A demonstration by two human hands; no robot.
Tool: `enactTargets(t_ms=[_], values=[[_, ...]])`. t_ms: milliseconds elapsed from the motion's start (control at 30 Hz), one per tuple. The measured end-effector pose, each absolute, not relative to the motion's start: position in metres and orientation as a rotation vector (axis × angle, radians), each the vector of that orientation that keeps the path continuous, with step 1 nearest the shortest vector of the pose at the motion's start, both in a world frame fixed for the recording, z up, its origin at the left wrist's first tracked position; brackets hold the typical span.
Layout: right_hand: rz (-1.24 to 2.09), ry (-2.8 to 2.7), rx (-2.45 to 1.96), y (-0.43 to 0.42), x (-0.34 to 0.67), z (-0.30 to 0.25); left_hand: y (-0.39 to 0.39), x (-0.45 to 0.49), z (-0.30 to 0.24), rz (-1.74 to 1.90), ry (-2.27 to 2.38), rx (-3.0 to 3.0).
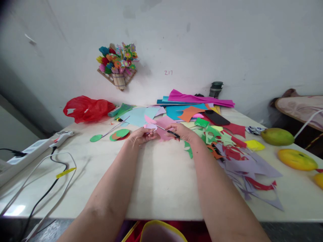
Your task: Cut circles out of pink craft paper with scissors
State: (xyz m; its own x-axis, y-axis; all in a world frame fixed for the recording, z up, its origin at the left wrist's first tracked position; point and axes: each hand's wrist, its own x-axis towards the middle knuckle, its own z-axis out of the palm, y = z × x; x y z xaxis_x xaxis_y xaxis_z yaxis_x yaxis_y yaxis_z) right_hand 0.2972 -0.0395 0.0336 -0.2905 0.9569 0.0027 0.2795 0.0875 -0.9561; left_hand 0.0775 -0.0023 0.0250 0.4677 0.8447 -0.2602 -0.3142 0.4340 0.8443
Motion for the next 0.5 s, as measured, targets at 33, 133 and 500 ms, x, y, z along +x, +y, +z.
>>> enactTargets(t_ms=[33, 133, 500], values=[[1.236, -1.67, -1.232, -0.039, 0.297, 0.034, -0.002, 0.077, 0.025, 0.816, 0.766, 0.812], [1.247, -1.681, -1.21, -0.039, 0.298, 0.034, -0.002, 0.077, 0.024, 0.815, 0.77, 0.804], [1.004, -1.561, -1.256, -0.026, 0.301, 0.02, -0.003, 0.077, 0.02, 0.922, 0.653, 0.96]])
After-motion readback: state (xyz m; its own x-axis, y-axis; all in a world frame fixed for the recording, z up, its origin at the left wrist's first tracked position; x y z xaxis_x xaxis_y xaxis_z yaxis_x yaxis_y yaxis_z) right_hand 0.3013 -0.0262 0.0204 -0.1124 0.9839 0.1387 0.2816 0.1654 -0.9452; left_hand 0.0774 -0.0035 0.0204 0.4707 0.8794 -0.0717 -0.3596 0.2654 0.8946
